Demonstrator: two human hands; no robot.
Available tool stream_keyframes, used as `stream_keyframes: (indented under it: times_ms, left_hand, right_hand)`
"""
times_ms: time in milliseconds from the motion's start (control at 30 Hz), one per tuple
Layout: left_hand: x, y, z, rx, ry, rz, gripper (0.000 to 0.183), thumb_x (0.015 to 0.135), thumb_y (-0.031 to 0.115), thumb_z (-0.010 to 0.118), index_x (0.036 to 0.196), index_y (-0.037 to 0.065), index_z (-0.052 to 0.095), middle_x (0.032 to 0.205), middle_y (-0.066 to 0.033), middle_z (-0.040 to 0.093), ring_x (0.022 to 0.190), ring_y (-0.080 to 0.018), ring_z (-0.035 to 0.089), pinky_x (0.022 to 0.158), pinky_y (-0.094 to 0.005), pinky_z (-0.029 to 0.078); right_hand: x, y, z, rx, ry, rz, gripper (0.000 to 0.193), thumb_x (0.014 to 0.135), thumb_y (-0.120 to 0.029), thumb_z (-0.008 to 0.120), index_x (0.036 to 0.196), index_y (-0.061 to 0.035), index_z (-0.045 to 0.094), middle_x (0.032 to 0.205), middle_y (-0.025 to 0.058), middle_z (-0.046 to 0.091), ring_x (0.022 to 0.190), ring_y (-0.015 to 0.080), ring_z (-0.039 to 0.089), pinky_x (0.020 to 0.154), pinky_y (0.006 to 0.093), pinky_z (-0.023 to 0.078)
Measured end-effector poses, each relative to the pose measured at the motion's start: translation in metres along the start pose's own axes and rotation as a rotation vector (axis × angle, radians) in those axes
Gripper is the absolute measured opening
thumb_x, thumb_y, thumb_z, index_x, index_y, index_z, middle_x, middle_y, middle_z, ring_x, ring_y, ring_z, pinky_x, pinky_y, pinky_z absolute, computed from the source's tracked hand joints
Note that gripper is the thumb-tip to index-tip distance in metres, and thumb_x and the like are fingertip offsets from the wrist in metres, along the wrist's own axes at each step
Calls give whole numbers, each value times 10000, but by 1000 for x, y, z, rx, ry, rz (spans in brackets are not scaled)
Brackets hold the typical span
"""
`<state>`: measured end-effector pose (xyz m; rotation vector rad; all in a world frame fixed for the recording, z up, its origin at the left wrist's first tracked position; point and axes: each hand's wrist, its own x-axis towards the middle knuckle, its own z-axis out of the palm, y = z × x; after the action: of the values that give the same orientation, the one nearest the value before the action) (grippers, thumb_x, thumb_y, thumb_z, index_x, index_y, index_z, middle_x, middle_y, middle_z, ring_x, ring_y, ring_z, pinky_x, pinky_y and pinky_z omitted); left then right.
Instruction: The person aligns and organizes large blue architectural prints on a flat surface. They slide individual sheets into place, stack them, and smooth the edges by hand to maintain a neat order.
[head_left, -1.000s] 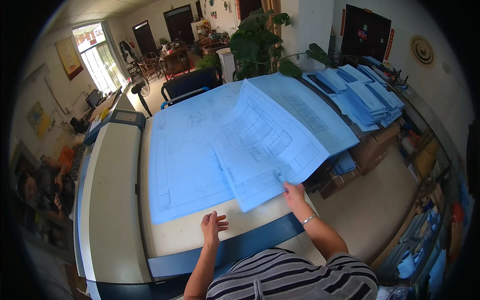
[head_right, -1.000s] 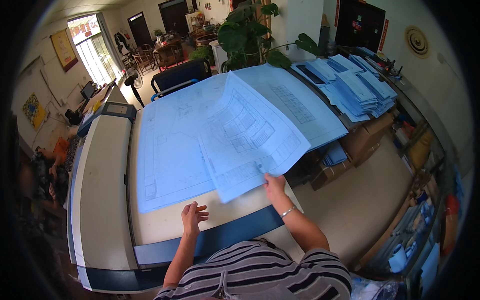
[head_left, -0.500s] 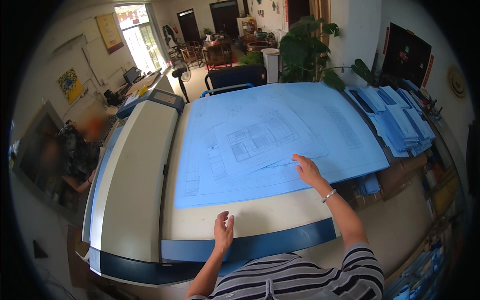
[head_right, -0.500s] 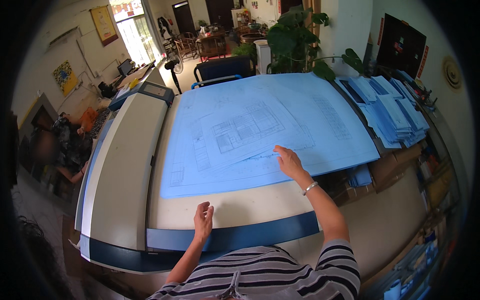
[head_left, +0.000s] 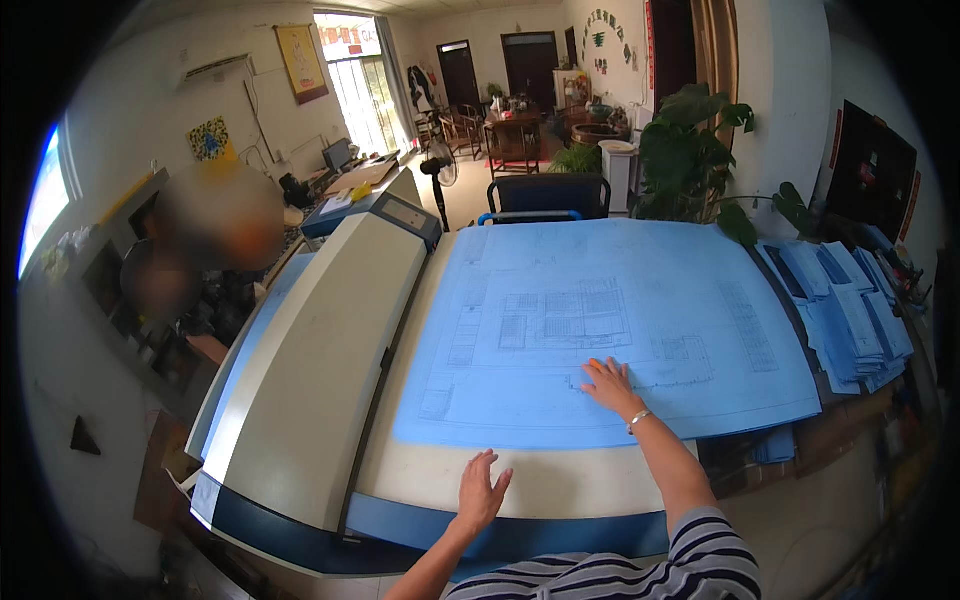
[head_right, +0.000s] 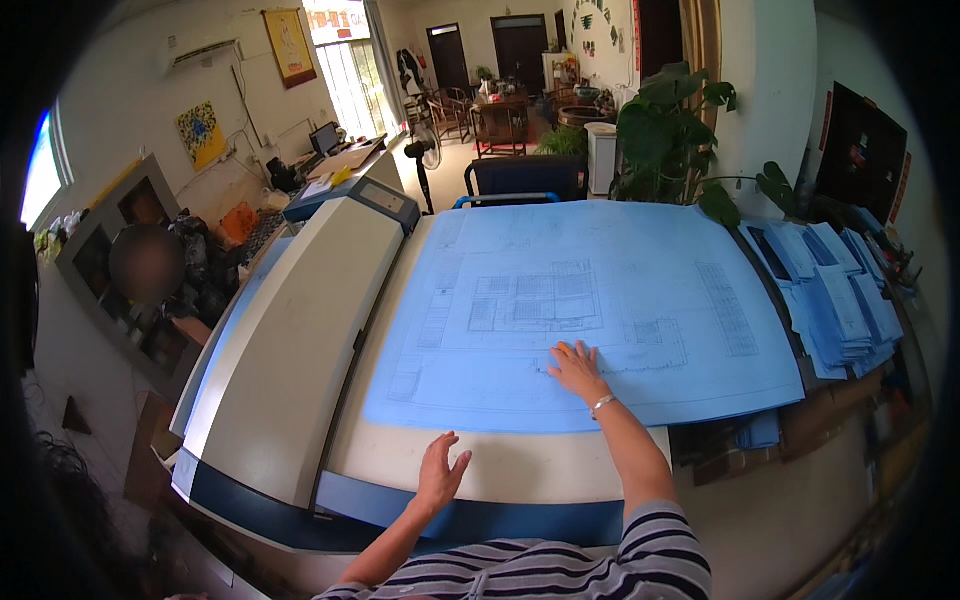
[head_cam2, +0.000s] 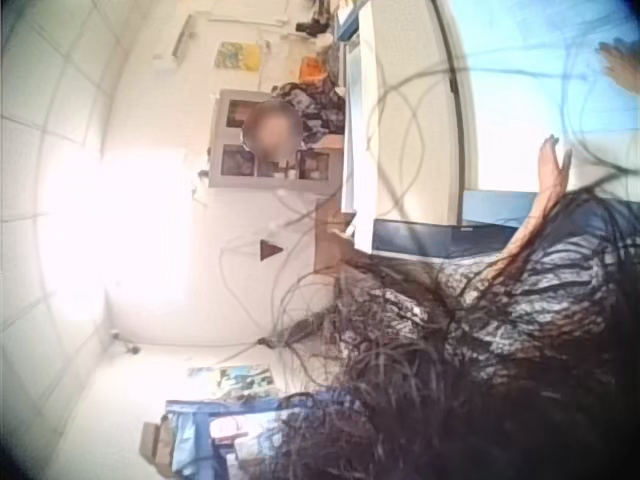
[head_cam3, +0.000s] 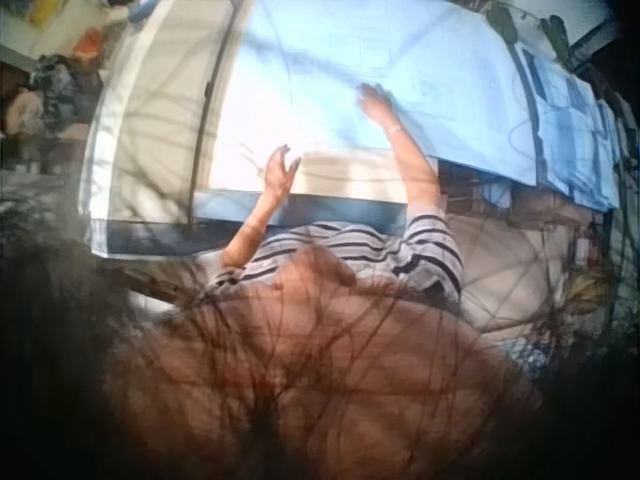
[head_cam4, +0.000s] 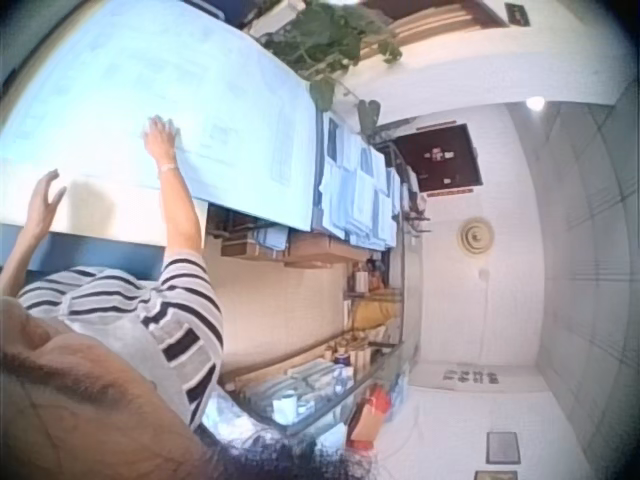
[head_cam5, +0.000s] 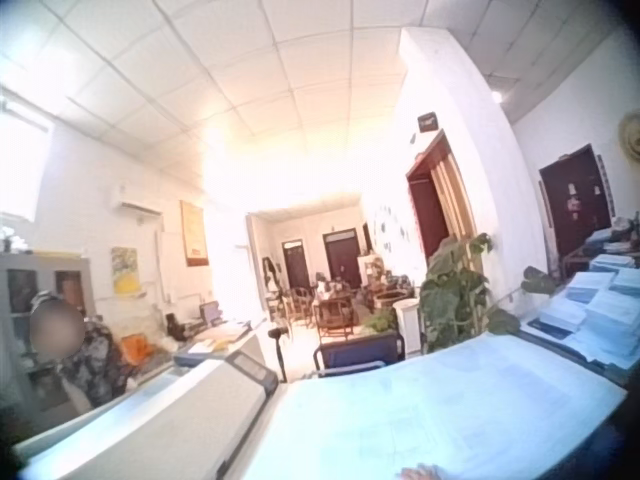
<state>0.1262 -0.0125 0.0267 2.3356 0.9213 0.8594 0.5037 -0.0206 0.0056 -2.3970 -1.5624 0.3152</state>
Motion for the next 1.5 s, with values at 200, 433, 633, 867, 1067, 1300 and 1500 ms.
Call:
stream_keyframes:
  times_ms: [200,433,633,867,1067,1300,1500]
  left_hand:
    - [-20,-4,-5,96,-35,0,441,925,243,711,1247,-19,561,1364,-248,571,1310,-443,497,1126,-534,363]
    - [4,0,21,266,-272,73,576,958,386,659,1373,5,538,1529,-249,410,1458,-420,333,1206,-536,241]
    - [8,-12,18,366,-455,33,608,979,481,593,1392,36,551,1546,-215,404,1466,-440,308,1199,-596,203]
    - [-12,-7,8,343,-431,45,586,975,503,589,1356,58,588,1515,-210,445,1443,-440,344,1178,-639,205]
    - [-25,-5,-6,339,-453,27,592,980,507,580,1317,21,608,1513,-210,456,1451,-386,366,1195,-615,194]
    - [-33,0,-20,386,-417,-4,592,975,503,587,1302,10,609,1488,-216,485,1425,-361,411,1192,-596,222]
    - [-48,-5,-16,372,-319,55,552,960,463,620,1261,1,626,1449,-210,524,1400,-359,440,1173,-587,267]
  right_hand:
    - [-135,-4,8,44,16,-187,471,999,-315,583,1428,-137,504,1516,80,473,1454,392,328,1183,650,188]
    - [-215,-8,-22,206,165,-160,468,945,-283,664,1352,-77,561,1361,112,616,1349,387,470,1182,610,208]
    - [-245,-31,-29,36,-48,-110,428,900,-258,714,1271,-66,622,1331,109,632,1320,368,496,1183,622,185]
    - [-258,-18,-11,77,131,-100,372,878,-253,735,1197,-75,664,1230,78,682,1248,327,554,1182,626,188]
    - [-273,-27,-29,117,115,-46,319,870,-243,744,1148,-95,696,1196,78,699,1216,334,581,1176,621,214]
    - [-281,-32,-32,170,111,-44,302,893,-231,723,1170,-115,686,1220,84,694,1235,347,575,1172,618,227]
    - [-284,-25,-15,203,64,-84,299,904,-213,710,1187,-119,676,1218,71,695,1255,354,566,1174,609,232]
